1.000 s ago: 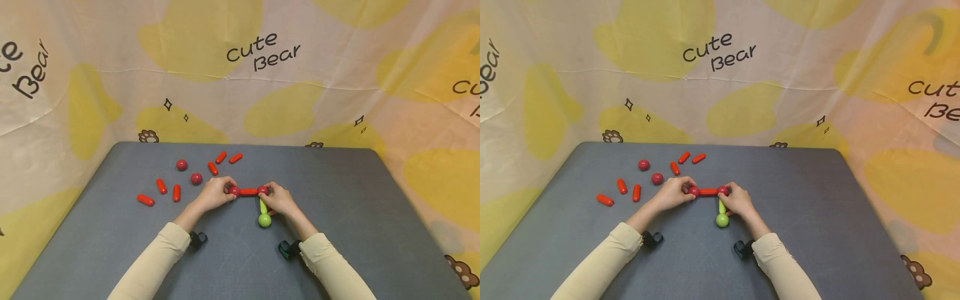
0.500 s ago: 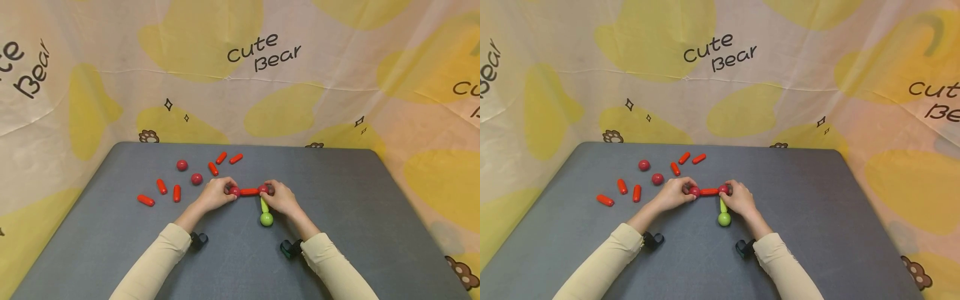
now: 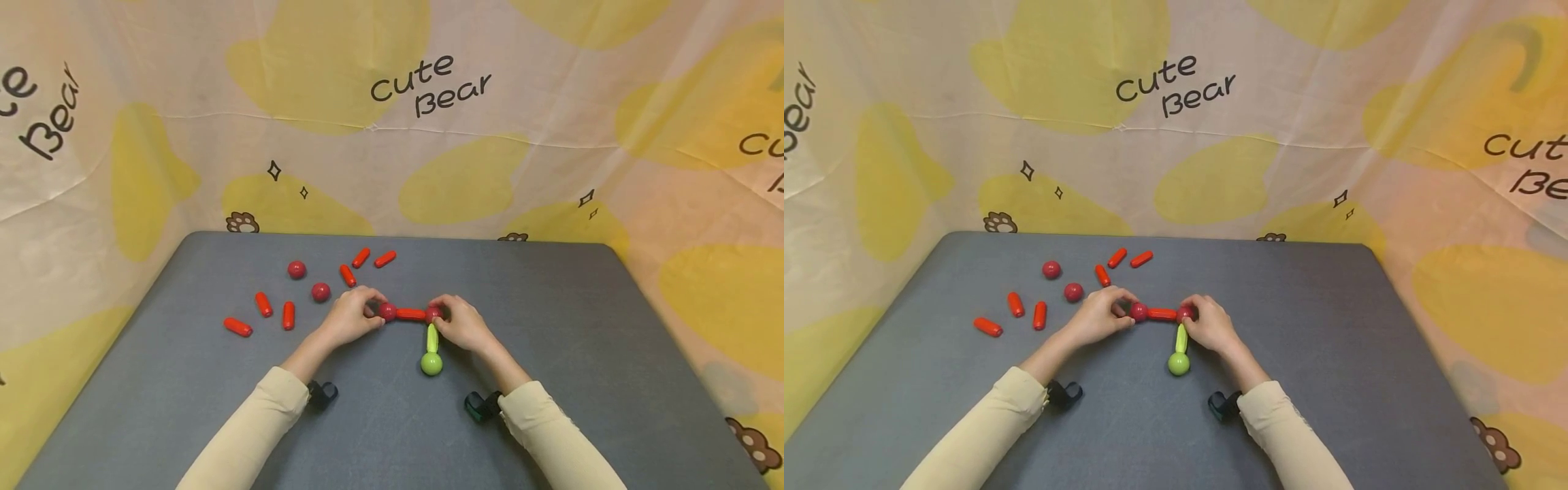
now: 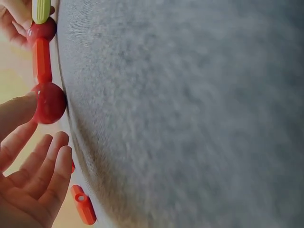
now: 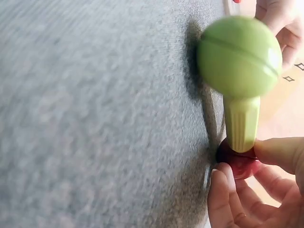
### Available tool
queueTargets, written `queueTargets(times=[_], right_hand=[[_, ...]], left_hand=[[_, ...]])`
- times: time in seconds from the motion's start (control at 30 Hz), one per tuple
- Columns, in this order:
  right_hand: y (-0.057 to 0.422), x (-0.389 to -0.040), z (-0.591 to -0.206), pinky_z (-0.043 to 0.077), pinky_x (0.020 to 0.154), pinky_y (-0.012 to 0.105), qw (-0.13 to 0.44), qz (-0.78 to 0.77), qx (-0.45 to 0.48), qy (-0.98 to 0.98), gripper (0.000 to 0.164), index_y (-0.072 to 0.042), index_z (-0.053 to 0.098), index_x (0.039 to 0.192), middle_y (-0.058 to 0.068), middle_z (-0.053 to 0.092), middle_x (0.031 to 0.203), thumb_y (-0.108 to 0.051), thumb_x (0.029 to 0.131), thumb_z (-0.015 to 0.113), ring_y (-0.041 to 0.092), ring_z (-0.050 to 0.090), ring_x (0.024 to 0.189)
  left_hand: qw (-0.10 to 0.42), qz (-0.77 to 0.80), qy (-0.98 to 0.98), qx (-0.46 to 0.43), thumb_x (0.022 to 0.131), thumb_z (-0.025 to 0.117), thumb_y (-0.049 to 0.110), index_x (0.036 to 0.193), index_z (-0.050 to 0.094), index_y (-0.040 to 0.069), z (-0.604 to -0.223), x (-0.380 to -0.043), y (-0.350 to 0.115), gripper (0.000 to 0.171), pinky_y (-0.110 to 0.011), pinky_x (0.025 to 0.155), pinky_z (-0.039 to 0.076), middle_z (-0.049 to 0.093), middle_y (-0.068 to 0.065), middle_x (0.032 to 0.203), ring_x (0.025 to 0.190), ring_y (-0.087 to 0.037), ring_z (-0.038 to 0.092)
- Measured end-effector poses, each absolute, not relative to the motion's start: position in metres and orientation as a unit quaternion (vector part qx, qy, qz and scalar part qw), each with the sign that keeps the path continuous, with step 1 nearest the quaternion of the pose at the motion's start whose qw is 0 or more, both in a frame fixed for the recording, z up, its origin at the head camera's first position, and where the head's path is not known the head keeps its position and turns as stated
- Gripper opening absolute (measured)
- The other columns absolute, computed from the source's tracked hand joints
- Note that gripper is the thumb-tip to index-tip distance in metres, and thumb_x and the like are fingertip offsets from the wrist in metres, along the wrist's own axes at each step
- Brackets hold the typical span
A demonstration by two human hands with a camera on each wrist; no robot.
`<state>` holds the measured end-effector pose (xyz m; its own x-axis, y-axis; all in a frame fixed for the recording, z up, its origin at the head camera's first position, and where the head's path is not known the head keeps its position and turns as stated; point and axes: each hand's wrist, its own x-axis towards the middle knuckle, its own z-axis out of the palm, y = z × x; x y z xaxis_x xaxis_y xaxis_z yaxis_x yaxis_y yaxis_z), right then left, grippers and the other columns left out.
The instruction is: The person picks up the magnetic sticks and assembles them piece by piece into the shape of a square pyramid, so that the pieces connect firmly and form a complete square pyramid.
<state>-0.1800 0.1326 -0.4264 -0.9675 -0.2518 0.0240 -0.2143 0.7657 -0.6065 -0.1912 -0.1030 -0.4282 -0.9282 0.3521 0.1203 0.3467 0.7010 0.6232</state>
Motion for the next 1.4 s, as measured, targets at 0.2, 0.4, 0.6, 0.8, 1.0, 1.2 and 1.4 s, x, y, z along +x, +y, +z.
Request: queueTargets(times=[0.2,0.4,0.6,0.8,1.0,1.2,1.4], right_hand=[[0.137,-0.176,-0.427,0.044,0.071,0.035,0.029,-0.325,-0.112,0.939,0.022,-0.007,0.062,0.100,0.005,0.064,0.091,-0.014,0.080,0.066,0.018,0.056,0.079],[0.136,-0.170,-0.429,0.041,0.065,0.030,0.040,-0.335,-0.094,0.937,0.023,-0.006,0.059,0.095,0.004,0.060,0.083,-0.019,0.079,0.069,0.016,0.053,0.073],[0.131,-0.167,-0.429,0.041,0.063,0.029,0.038,-0.332,-0.076,0.939,0.024,-0.006,0.057,0.093,0.004,0.060,0.082,-0.021,0.079,0.069,0.016,0.052,0.069],[0.129,-0.162,-0.428,0.041,0.063,0.029,0.044,-0.335,-0.073,0.938,0.026,-0.005,0.058,0.096,0.004,0.059,0.083,-0.022,0.079,0.070,0.015,0.052,0.070],[0.131,-0.158,-0.428,0.039,0.060,0.027,0.054,-0.334,-0.074,0.938,0.027,-0.005,0.060,0.099,0.002,0.057,0.080,-0.024,0.081,0.067,0.014,0.049,0.067],[0.132,-0.155,-0.428,0.035,0.051,0.024,0.088,-0.337,-0.047,0.936,0.027,-0.006,0.060,0.098,-0.001,0.054,0.068,-0.031,0.087,0.060,0.011,0.046,0.054],[0.130,-0.155,-0.430,0.036,0.049,0.025,0.092,-0.326,-0.041,0.940,0.028,-0.007,0.061,0.097,-0.002,0.053,0.064,-0.033,0.087,0.058,0.010,0.047,0.049]], left_hand=[[0.014,0.329,0.921,0.206,0.074,0.075,0.013,0.103,0.066,0.010,-0.423,-0.181,-0.108,0.030,-0.027,0.067,0.050,0.065,-0.005,0.099,0.074,-0.012,0.061],[0.066,0.320,0.906,0.270,0.073,0.077,0.019,0.104,0.066,0.011,-0.418,-0.164,-0.106,0.034,-0.027,0.070,0.049,0.066,-0.001,0.099,0.079,-0.013,0.062],[0.083,0.314,0.896,0.304,0.072,0.078,0.028,0.105,0.066,0.011,-0.418,-0.153,-0.099,0.039,-0.024,0.068,0.048,0.066,-0.001,0.098,0.076,-0.010,0.061],[0.090,0.311,0.895,0.305,0.074,0.076,0.028,0.102,0.067,0.010,-0.419,-0.149,-0.095,0.035,-0.021,0.063,0.047,0.065,0.002,0.089,0.070,-0.007,0.060],[0.092,0.313,0.896,0.301,0.077,0.073,0.021,0.099,0.068,0.011,-0.417,-0.148,-0.098,0.024,-0.021,0.063,0.048,0.067,0.003,0.086,0.071,-0.006,0.061],[0.084,0.309,0.899,0.299,0.079,0.071,0.015,0.098,0.068,0.013,-0.419,-0.147,-0.104,0.019,-0.020,0.061,0.046,0.065,0.003,0.088,0.068,-0.004,0.056],[0.071,0.305,0.901,0.299,0.079,0.070,0.012,0.097,0.069,0.012,-0.419,-0.147,-0.107,0.019,-0.020,0.058,0.044,0.063,0.003,0.085,0.064,-0.003,0.053]])
